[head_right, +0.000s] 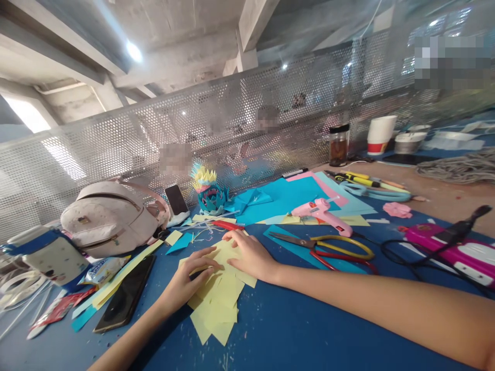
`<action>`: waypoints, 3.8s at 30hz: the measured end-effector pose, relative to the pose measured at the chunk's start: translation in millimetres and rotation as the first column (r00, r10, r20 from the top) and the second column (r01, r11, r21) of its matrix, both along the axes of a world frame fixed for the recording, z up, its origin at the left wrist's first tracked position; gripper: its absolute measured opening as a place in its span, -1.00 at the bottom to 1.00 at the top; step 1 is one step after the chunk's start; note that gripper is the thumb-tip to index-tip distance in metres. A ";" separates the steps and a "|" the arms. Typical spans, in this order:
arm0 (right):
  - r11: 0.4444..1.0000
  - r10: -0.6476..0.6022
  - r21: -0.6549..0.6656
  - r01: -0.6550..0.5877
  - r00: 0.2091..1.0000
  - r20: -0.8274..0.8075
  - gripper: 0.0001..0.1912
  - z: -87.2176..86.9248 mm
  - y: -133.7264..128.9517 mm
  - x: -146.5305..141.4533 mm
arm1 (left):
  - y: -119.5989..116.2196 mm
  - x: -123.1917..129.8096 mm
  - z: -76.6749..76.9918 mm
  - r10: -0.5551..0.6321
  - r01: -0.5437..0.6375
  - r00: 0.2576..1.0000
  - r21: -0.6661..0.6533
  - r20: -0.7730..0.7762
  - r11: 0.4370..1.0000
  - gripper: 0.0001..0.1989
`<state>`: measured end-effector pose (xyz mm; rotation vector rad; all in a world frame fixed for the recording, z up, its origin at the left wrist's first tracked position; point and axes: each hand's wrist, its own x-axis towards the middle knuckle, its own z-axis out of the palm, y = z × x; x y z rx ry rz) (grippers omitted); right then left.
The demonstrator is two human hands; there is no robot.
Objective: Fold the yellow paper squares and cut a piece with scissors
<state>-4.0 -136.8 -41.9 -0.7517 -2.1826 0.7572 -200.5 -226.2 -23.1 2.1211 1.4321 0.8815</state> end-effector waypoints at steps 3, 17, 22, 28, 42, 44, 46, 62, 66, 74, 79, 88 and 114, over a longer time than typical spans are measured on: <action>0.998 0.045 -0.045 -0.046 0.999 -0.013 -0.47 0.7 -1.2 0.0 | -0.1 1.5 -0.7 -0.022 0.021 0.998 -0.008 -0.053 1.000 -0.76; 0.959 0.047 -0.247 -0.141 0.935 -0.353 -0.73 10.9 2.7 1.5 | 3.7 5.7 -2.0 0.152 0.030 0.659 -0.228 0.736 0.973 -0.67; 0.900 0.098 -0.344 -0.267 0.893 -0.438 -0.73 5.0 7.4 -1.9 | 4.8 4.0 -6.4 0.185 0.015 0.568 -0.234 0.802 0.972 -0.67; 0.909 0.226 -0.261 -0.325 0.911 -0.346 -0.76 14.7 -5.5 0.9 | 4.3 1.2 -14.1 0.182 -0.021 0.716 -0.240 0.674 0.971 -0.66; 0.985 0.172 0.033 -0.169 0.979 -0.106 -0.71 16.7 -6.0 1.0 | -4.2 18.8 0.7 0.150 -0.054 0.794 -0.177 0.589 0.983 -0.59; 0.982 0.187 -0.015 -0.191 0.974 -0.126 -0.66 16.1 -6.0 1.1 | -2.4 15.7 -4.1 0.182 -0.066 0.772 -0.208 0.609 0.976 -0.60; 0.978 0.191 -0.054 -0.201 0.971 -0.142 -0.62 15.5 -5.9 1.4 | -1.9 14.6 -5.4 0.199 -0.071 0.759 -0.224 0.620 0.972 -0.62; 0.900 0.315 -0.243 -0.363 0.925 -0.214 -0.71 10.4 -2.7 -1.2 | 1.7 9.6 -7.8 0.334 -0.143 0.539 -0.306 0.774 0.941 -0.63; 0.929 0.243 -0.235 -0.285 0.951 -0.191 -0.65 7.3 -1.3 -2.8 | -2.2 15.8 -4.9 0.274 -0.160 0.705 -0.230 0.654 0.960 -0.71; 0.949 0.233 -0.189 -0.253 0.965 -0.119 -0.78 18.5 -12.0 0.4 | 0.1 25.6 -11.6 0.228 -0.104 0.712 -0.222 0.664 0.970 -0.67; 0.939 0.235 -0.209 -0.271 0.954 -0.185 -0.70 19.6 -12.9 1.1 | 1.6 22.7 -10.6 0.287 -0.131 0.634 -0.266 0.718 0.955 -0.69; 0.890 0.196 -0.349 -0.292 0.938 -0.285 -0.76 13.5 -4.5 -1.9 | 1.3 24.8 -14.7 0.332 -0.150 0.604 -0.306 0.725 0.940 -0.76; 0.916 0.165 -0.324 -0.237 0.958 -0.235 -0.73 6.1 -0.8 -3.6 | -2.3 28.7 -7.6 0.408 -0.144 0.621 -0.414 0.669 0.899 -0.77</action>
